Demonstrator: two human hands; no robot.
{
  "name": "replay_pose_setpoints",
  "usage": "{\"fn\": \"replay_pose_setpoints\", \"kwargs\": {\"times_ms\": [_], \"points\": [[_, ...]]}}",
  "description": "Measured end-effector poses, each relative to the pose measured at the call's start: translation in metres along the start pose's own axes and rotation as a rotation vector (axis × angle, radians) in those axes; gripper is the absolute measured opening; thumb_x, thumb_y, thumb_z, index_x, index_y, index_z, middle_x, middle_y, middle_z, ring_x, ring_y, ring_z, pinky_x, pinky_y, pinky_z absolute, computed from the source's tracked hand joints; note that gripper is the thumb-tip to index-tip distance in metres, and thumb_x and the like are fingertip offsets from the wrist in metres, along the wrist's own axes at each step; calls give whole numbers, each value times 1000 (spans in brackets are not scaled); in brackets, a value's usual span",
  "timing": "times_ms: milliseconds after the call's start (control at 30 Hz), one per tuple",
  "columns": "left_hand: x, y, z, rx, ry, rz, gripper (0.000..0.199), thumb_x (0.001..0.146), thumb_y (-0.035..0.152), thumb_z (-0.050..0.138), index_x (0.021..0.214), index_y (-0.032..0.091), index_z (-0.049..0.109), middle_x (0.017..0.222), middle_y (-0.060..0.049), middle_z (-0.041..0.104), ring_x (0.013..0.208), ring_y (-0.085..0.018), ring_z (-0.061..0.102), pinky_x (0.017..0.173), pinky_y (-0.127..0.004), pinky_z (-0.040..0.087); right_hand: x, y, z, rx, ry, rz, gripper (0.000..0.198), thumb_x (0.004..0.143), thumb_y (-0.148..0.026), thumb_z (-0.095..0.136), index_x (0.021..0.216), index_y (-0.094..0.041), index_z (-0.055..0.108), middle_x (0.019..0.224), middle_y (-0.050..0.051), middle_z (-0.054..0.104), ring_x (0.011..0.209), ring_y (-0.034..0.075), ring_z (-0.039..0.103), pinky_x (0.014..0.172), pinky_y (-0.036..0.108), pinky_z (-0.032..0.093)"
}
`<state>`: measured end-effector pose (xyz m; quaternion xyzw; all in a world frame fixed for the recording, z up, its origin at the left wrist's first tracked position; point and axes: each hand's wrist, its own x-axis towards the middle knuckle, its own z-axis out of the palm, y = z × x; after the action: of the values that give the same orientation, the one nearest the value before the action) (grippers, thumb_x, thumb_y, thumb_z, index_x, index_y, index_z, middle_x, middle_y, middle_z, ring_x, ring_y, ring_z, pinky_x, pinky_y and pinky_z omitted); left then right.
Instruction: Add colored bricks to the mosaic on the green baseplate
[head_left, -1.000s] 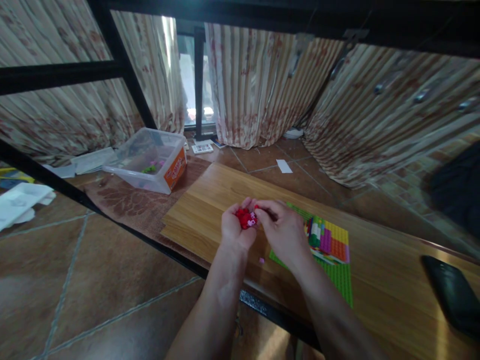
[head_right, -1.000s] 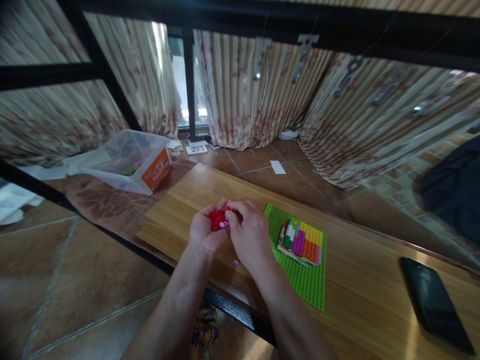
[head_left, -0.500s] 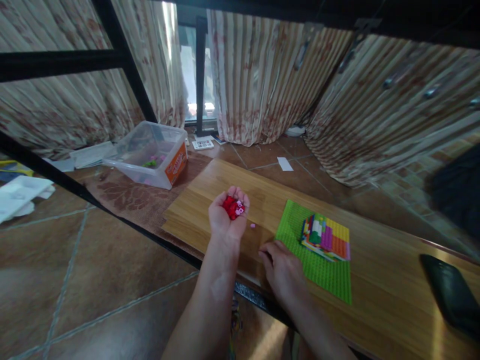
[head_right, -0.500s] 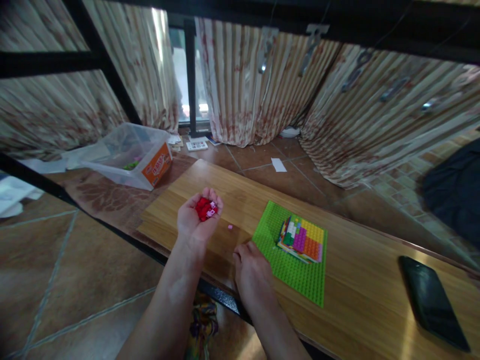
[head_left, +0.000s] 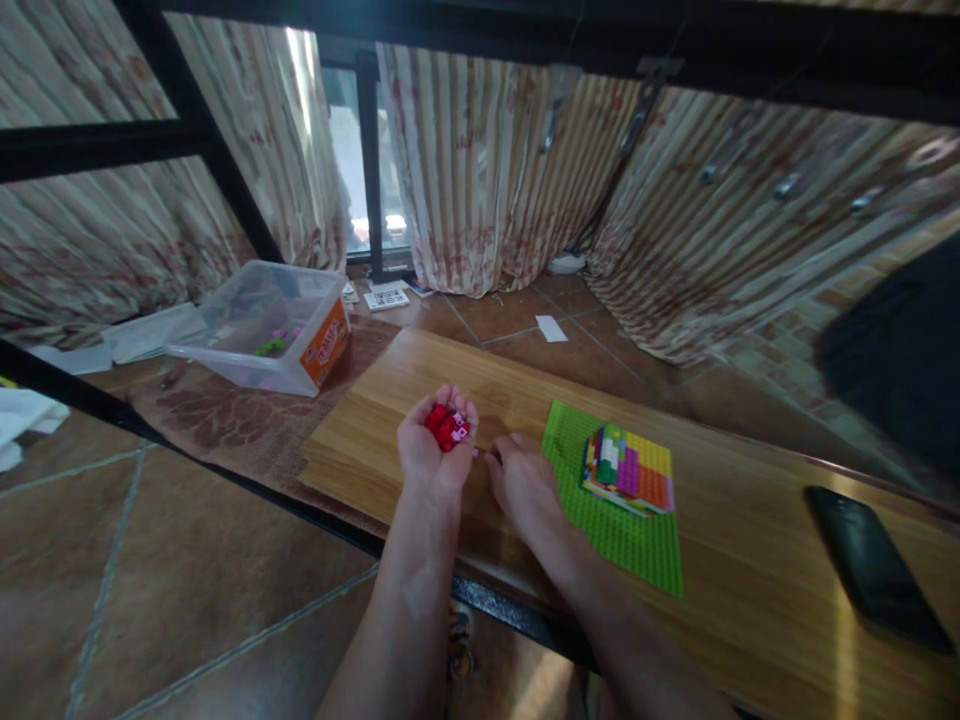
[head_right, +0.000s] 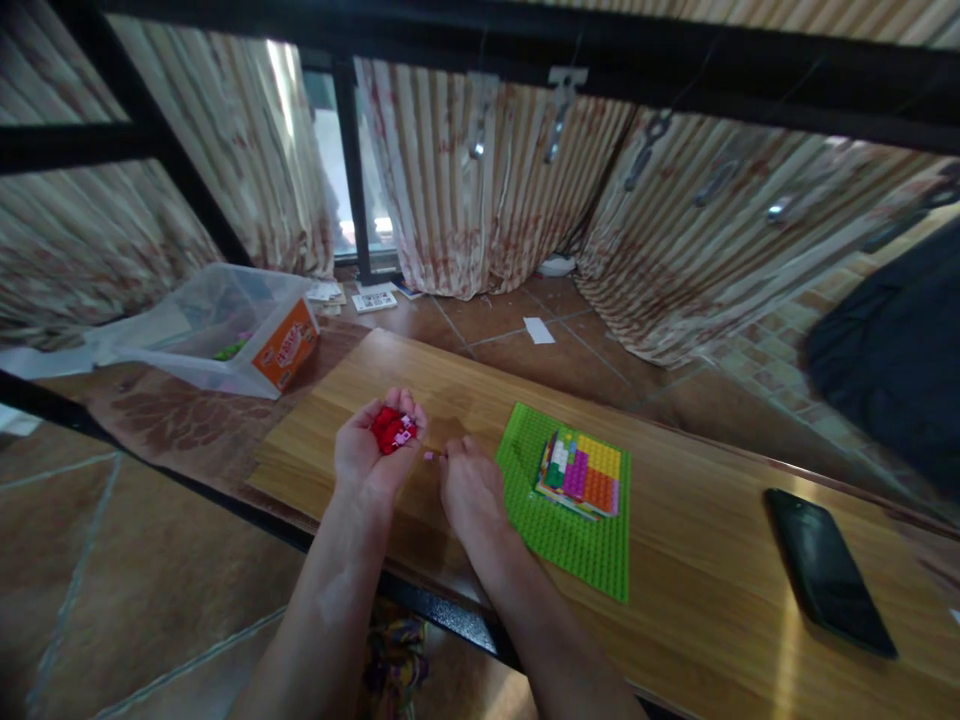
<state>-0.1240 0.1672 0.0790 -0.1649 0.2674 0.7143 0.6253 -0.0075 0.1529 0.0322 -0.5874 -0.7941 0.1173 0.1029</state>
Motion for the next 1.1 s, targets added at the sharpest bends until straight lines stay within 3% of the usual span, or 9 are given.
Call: {"fn": "replay_pose_setpoints", "kwargs": {"times_ms": [233,333,467,633,833,967,1100], "points": [[1,1,0,-22,-21,28,23,86,14,40,73,12,60,69,-5,63,61,-10,61,62,-24,50,-7,9,-14,178,119,-7,21,90,-17,45,99,-17,64,93,8,67,87,18,63,79,28,44],[1,4,1,-18,-28,60,24,85,14,40,72,12,60,68,-5,62,60,-10,60,61,-23,50,-2,0,-11,194,65,-64,23,90,-19,48,107,-18,62,99,8,67,91,18,63,79,28,44],[1,4,1,-13,-13,56,23,85,13,40,74,12,60,68,-5,62,60,-10,60,62,-24,50,7,-14,-2,112,-40,-97,20,92,-22,45,98,-20,64,95,7,65,85,18,63,70,27,43],[3,5,1,34,-13,50,24,86,12,39,73,12,60,65,-4,62,60,-11,61,61,-25,51,7,-12,-7,106,-33,-90,19,92,-21,45,91,-18,64,93,7,65,83,17,62,70,26,43],[-2,-16,3,158,7,-27,28,87,12,39,71,11,61,64,-5,62,58,-10,60,61,-23,52,-6,0,-47,353,253,-23,16,91,-20,49,88,-19,64,86,3,65,80,15,61,75,26,44],[-12,-48,9,206,-11,-189,27,86,9,40,71,8,62,67,-7,64,63,-11,63,61,-20,52,-16,0,-73,483,280,-68,16,87,-16,53,96,-19,67,93,5,67,88,16,62,82,29,45],[-16,-72,13,103,-27,-260,26,87,10,41,72,10,63,68,-5,64,67,-11,63,66,-22,54,-32,35,-90,714,450,22,16,86,-24,57,94,-22,70,90,3,68,82,15,63,76,29,48]]}}
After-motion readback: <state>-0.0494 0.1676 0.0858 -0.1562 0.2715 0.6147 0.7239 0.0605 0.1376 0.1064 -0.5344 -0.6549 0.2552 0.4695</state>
